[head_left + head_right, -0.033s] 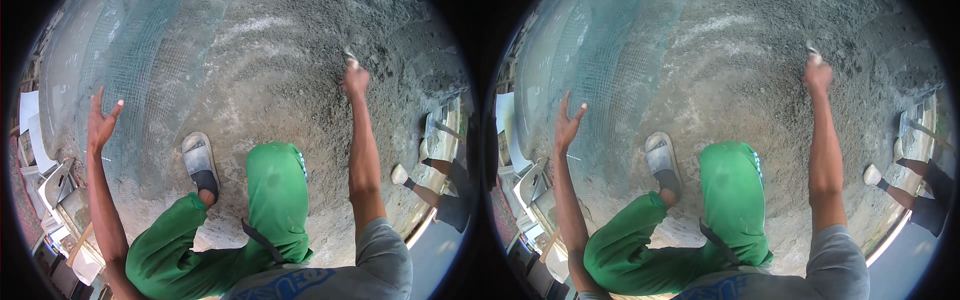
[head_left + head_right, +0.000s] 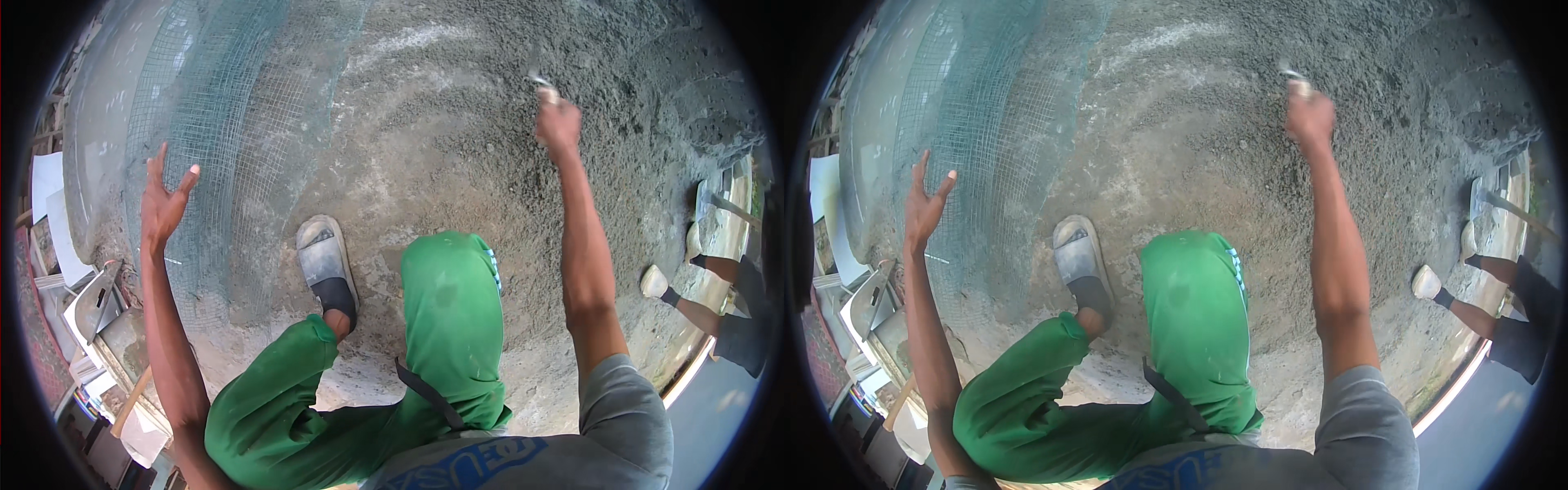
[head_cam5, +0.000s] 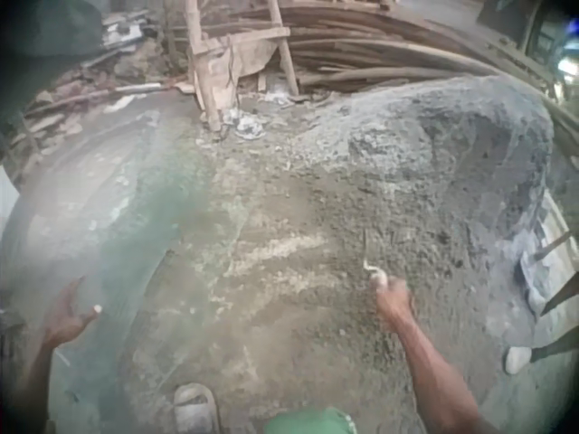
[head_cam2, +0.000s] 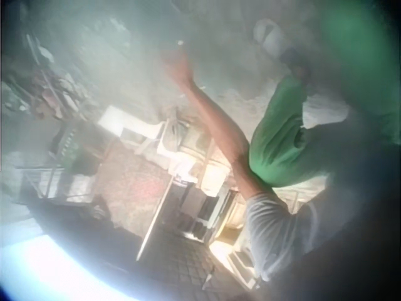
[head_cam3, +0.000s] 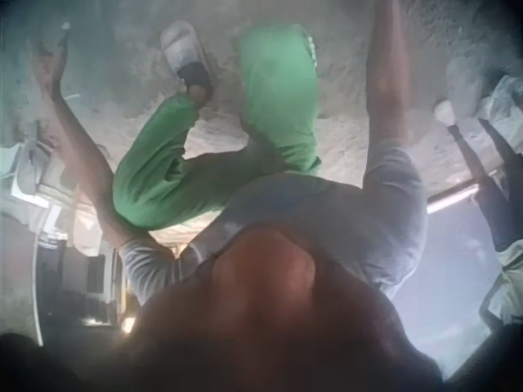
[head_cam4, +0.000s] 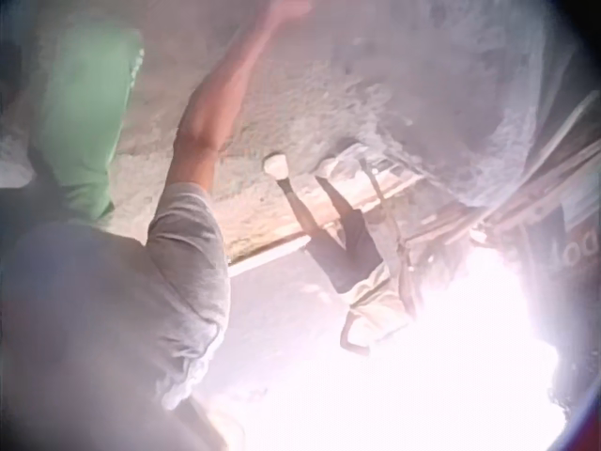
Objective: The person uses a trowel to apply and smooth cement over a mesh-covered surface on the ground, picking up small amounts of wet cement and spreading them onto the mesh.
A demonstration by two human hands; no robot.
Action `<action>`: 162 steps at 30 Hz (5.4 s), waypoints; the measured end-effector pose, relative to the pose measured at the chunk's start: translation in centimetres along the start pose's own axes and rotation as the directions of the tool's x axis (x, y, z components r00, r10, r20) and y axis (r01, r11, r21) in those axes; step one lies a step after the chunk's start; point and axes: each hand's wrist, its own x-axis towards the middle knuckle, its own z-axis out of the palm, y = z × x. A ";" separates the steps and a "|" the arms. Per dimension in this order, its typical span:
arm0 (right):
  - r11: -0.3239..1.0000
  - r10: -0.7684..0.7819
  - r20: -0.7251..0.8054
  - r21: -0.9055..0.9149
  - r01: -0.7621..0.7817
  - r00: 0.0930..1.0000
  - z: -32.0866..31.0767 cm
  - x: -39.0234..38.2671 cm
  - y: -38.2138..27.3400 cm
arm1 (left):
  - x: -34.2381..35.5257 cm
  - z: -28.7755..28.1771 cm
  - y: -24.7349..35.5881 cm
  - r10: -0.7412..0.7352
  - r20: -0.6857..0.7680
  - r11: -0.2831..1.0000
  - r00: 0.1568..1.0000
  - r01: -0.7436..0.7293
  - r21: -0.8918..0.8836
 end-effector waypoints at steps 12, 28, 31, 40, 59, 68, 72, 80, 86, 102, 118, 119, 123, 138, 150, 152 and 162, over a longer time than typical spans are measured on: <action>0.886 -0.190 0.268 -0.367 0.283 0.944 8.8 3.2 -0.5 | -0.6 -0.3 1.6 0.004 -0.003 0.997 1.000 -0.004 0.071; 0.927 -0.205 0.573 -0.147 0.345 0.794 13.4 -13.8 1.8 | -1.8 2.6 3.8 0.064 -0.023 0.983 0.998 -0.059 0.176; 0.943 -0.034 0.215 -0.318 0.103 0.976 5.3 -6.8 5.1 | -2.3 2.8 3.7 0.062 -0.072 0.967 0.995 -0.042 0.251; 0.974 0.036 -0.306 -0.202 -0.102 0.951 -9.5 -4.3 11.1 | -3.3 2.0 3.2 0.102 -0.034 0.983 0.994 -0.096 0.155; 0.967 -0.042 -0.094 -0.255 0.016 0.995 -16.5 -8.2 13.7 | -2.1 3.9 3.3 0.106 0.186 0.994 0.977 -0.108 -0.001; 0.961 0.128 0.339 -0.274 -0.032 0.932 -6.3 -16.9 15.5 | 0.4 7.9 4.7 0.040 0.126 0.951 0.991 -0.077 0.300; 0.953 0.125 -0.051 -0.272 -0.134 0.991 -10.6 -17.6 17.5 | -0.7 9.2 -0.7 0.224 -0.047 0.903 0.973 -0.190 0.386; 0.840 0.438 -0.233 0.450 -0.303 0.868 -17.0 -28.5 30.7 | -1.1 12.7 0.9 0.234 -0.136 0.734 0.963 -0.083 0.674; 0.113 0.522 0.223 0.938 -0.326 0.823 -17.8 -29.5 29.0 | -0.8 13.8 2.2 0.082 -0.193 0.580 0.978 0.110 0.807; 0.970 0.161 0.234 -0.215 -0.111 0.959 -1.0 -32.2 31.7 | -2.5 4.2 1.2 0.175 -0.426 0.950 0.888 -0.037 0.311; 0.958 -0.220 -0.141 0.154 0.241 0.965 -8.6 -22.5 4.2 | -6.8 -7.0 5.8 0.206 -0.497 0.965 0.843 -0.090 0.247; 0.936 -0.306 -0.086 0.155 0.316 0.948 -8.1 -22.3 0.9 | -7.0 -7.2 6.1 0.200 -0.508 0.967 0.838 -0.085 0.239; 0.757 -0.652 0.165 0.083 0.648 0.740 -4.1 -22.6 -10.6 | -6.4 -7.7 7.7 0.257 -0.470 0.948 0.844 -0.125 0.293; 0.375 -0.377 0.645 -0.551 0.746 0.665 6.5 -14.9 -6.0 | -0.1 -17.6 15.3 0.296 -0.431 0.925 0.852 -0.143 0.353; 0.412 -0.864 0.230 -0.187 0.892 0.447 7.1 -21.5 -14.4 | 1.7 -11.6 12.8 0.329 -0.419 0.919 0.846 -0.184 0.348; 0.313 -0.854 0.320 -0.316 0.896 0.411 10.6 -18.9 -13.5 | 2.0 -10.3 13.4 0.368 -0.428 0.908 0.825 -0.219 0.358; 0.265 -0.464 0.716 -0.449 0.853 0.521 11.6 -18.2 -8.3 | -3.6 -11.5 14.8 0.315 -0.388 0.938 0.866 -0.223 0.264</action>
